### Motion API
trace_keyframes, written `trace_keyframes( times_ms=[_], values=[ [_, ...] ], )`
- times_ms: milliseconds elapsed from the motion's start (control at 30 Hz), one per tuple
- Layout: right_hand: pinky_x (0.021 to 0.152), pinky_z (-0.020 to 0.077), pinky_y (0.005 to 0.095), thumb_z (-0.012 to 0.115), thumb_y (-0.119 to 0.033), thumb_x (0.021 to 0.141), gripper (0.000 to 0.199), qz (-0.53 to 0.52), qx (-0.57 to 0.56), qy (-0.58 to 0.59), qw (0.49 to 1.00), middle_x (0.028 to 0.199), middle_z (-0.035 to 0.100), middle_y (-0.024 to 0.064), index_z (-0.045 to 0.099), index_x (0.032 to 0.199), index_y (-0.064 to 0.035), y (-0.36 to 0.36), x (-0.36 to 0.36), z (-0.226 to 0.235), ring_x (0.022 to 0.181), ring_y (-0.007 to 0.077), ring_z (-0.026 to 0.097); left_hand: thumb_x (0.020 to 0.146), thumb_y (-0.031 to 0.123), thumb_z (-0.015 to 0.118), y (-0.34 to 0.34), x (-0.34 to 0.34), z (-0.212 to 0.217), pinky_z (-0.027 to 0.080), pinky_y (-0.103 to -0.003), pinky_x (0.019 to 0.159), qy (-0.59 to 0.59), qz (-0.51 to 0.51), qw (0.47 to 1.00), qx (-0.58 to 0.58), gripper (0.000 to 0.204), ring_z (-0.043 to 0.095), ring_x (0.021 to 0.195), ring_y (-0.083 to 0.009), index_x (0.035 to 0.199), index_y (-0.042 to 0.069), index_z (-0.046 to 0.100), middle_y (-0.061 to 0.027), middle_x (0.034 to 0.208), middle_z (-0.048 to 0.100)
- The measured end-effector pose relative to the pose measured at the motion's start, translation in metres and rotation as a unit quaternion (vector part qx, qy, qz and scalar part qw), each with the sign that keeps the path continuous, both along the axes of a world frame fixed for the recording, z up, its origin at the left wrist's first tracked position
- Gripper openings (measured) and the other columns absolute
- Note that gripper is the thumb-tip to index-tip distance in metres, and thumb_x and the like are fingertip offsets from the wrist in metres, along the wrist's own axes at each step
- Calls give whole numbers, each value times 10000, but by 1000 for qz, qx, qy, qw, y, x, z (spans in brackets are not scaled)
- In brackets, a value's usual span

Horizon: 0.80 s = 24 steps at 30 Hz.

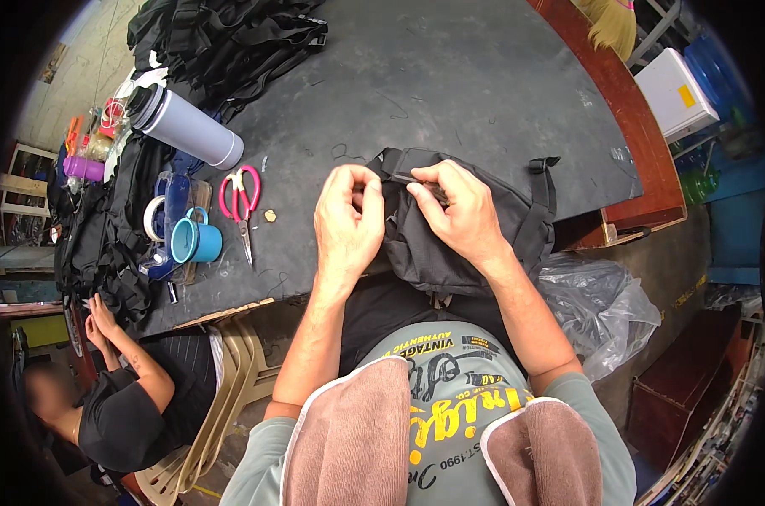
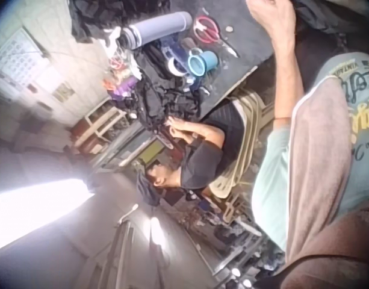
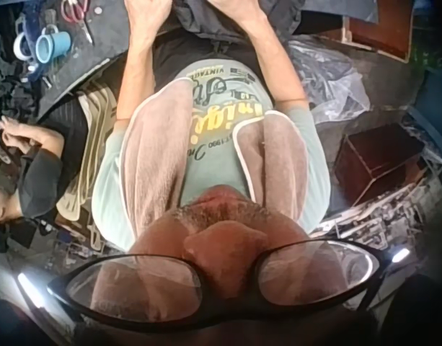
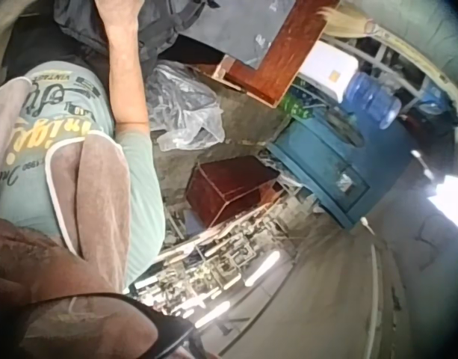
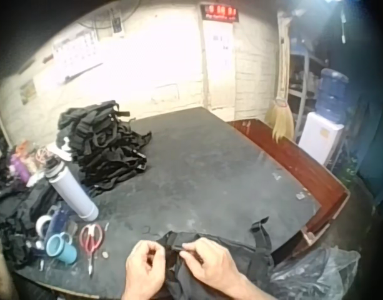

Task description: Inspecting and checking the straps and buckles of black shoulder bags.

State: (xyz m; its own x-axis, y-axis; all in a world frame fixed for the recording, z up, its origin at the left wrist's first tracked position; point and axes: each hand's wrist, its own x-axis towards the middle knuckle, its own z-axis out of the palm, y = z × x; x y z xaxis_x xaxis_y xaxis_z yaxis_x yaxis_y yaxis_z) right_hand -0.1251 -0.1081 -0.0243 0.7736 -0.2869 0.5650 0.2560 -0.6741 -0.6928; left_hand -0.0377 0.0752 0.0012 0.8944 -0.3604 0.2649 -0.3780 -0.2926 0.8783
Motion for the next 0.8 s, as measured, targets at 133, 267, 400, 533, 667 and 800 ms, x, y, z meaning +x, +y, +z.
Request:
trace_keyframes(
  times_ms=[133,267,400,533,667,800],
  values=[
    [830,577,268,844,-67,1114,159,13,198,36,979,1033,801,13,804,1235,27,0,0,-10,910,78,716,1068,126,738,-12,29,3,578,-494,974,-147,-18,985,84,187,699,1106,-335,1217,40,811,-119,1191,813],
    [686,478,208,801,-112,1165,196,39,419,16,907,1009,741,-23,788,1323,3,-12,4,-16,787,1,584,1043,280,860,-38,59,3,604,-403,992,-52,-115,982,140,321,719,1201,-273,1279,63,881,-86,1244,822],
    [575,368,205,809,-147,1162,211,40,510,15,859,953,691,-27,780,1325,-16,-20,6,-16,682,-10,480,981,311,913,-54,73,-6,589,-371,834,71,-157,983,61,279,712,873,-181,1115,67,927,-58,1066,801],
    [612,421,202,853,-154,1133,253,-2,418,61,906,981,716,-45,774,1322,-5,-15,9,-14,741,-11,549,1017,250,911,-56,69,-17,566,-319,797,70,-119,989,-46,240,694,851,-129,1127,37,915,-33,1041,802],
    [692,543,267,896,-165,1086,248,-26,319,79,944,982,778,-5,795,1228,11,-12,11,-8,793,42,657,1082,211,896,-49,69,-19,564,-281,857,162,-126,970,-129,215,703,933,-81,1164,13,893,-1,1050,823],
    [703,577,308,912,-166,1056,209,-61,221,67,971,948,810,48,817,1132,5,-7,9,1,788,86,704,1109,196,880,-42,68,-13,576,-268,906,199,-125,961,-146,217,723,983,-74,1199,-2,876,-6,1078,844]
  ],
)
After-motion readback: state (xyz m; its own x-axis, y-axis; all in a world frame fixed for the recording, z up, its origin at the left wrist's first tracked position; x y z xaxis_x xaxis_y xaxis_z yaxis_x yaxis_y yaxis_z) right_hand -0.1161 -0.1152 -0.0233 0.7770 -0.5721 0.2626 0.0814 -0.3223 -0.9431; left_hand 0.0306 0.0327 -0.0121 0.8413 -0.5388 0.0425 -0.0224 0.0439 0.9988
